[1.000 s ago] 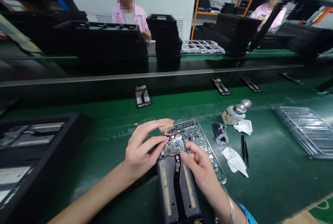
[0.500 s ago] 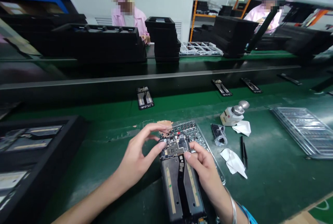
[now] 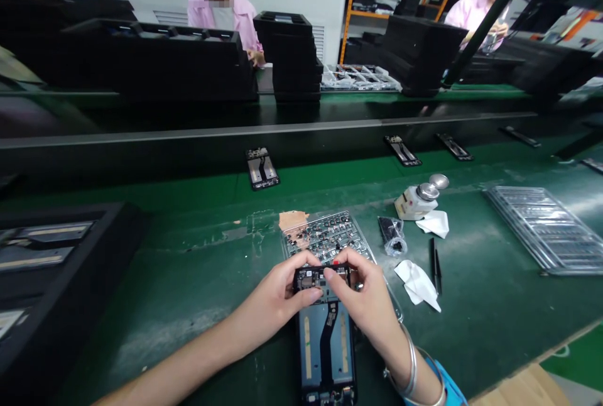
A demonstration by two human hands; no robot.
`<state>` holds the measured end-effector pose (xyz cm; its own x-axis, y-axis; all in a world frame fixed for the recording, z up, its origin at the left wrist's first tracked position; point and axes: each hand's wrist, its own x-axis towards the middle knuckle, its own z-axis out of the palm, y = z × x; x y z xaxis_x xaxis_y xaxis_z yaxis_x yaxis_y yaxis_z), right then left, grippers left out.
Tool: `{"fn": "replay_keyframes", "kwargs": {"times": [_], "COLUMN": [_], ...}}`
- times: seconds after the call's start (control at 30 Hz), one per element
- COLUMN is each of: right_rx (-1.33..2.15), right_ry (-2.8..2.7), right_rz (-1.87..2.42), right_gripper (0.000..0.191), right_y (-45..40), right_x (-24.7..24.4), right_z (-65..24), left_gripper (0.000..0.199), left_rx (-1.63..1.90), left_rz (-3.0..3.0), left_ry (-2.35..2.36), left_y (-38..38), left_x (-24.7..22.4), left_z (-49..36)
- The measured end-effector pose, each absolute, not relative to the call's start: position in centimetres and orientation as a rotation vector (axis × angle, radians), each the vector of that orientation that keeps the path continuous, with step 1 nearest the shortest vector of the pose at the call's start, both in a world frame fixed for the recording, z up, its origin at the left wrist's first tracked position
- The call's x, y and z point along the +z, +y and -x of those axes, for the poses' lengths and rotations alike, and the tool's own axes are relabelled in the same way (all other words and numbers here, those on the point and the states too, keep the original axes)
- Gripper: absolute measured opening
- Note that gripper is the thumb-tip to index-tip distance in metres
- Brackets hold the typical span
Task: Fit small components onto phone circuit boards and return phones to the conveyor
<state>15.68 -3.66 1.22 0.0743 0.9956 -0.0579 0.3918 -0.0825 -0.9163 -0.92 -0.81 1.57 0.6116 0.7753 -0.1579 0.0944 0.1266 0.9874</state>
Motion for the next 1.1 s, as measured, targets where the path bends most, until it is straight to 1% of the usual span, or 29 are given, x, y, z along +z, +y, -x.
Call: {"fn": "replay_keyframes", "kwargs": {"times": [0.3,0.43,0.7,1.0,1.03,1.07,1.1], "right_rx": [0.956,0.969,0.936,1.056,1.086,1.116,1.146], "right_ry": [-1.534,-1.574,-1.549,-1.456,-1.407,-1.342,-1.264], "right_rz": [1.636,1.646,1.61,1.508,1.482,1.46,1.44], "right_gripper": [0.017,0.017,0.015,0.022,0.023,0.023,0.023], "right_y": [-3.5,-3.3,-3.4,-3.8,-3.8,-3.7,-3.7], "right_x": [1.2,1.3,1.1,0.9,1.0,1.1,1.1], "right_z": [-16.1,-16.3,-16.0,-15.6,-15.7,-15.8,-15.9], "left_gripper": [0.011,0.014,0.008,0.012,0.014,0.023,0.037], "left_rx": [0.57,0.58,0.598,0.602,0.604,0.618,0.629], "left_rz": [-1.496,-1.511,-1.521,-1.615,-1.617,-1.639,-1.692], "left_ry": [0.8,0.797,0.803,0.871,0.898,0.938,0.98], "left_y": [-0.3,-0.1,-0.2,0.0,-0.2,-0.6,-1.0], "left_x": [1.6,1.6,0.9,1.4,1.6,1.7,1.7], "left_z": [1.2,1.3,0.9,1.3,1.3,1.2,1.1]}}
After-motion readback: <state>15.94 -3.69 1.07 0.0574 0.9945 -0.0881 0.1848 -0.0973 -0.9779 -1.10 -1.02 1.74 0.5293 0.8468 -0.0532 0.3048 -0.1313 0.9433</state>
